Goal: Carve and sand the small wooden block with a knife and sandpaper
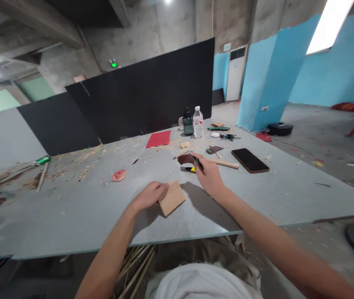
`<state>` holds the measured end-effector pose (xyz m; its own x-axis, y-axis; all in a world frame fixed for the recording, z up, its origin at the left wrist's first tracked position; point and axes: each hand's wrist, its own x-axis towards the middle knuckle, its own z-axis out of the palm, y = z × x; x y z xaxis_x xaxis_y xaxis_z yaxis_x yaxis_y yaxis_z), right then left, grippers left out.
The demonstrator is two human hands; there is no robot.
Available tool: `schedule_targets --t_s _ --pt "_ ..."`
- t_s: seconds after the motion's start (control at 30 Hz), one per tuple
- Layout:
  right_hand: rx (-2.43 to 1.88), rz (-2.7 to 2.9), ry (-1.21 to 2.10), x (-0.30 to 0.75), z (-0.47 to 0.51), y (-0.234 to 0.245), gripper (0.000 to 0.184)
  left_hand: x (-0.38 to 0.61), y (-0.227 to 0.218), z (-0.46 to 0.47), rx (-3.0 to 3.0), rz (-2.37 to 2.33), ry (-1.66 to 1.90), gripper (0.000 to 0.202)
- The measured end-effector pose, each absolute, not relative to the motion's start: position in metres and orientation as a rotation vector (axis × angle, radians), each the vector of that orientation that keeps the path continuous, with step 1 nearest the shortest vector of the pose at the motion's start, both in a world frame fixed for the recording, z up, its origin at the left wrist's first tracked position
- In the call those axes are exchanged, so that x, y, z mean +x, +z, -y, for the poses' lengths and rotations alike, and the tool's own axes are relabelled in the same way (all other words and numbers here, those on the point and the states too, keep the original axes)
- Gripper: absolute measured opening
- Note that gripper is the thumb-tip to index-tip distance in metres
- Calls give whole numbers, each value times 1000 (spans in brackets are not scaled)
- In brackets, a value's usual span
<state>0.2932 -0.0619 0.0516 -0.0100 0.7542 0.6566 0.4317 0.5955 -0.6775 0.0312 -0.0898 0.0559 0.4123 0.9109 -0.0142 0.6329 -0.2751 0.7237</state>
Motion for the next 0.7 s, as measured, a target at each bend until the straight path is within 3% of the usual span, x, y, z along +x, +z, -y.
schedule_targets --t_s 0.27,0.37,0.53,0.7 --pt "-998 2094 182 277 120 19 52 41 37 150 2066 -1598 668 43" --pt "-994 2151 179 274 132 15 48 42 32 182 2117 -1834 544 61" --pt "-1060 2148 172 271 132 23 59 39 23 218 2135 -1956 478 78" --pt "-1242 1999 17 270 126 27 43 26 16 229 2156 -1776 553 107"
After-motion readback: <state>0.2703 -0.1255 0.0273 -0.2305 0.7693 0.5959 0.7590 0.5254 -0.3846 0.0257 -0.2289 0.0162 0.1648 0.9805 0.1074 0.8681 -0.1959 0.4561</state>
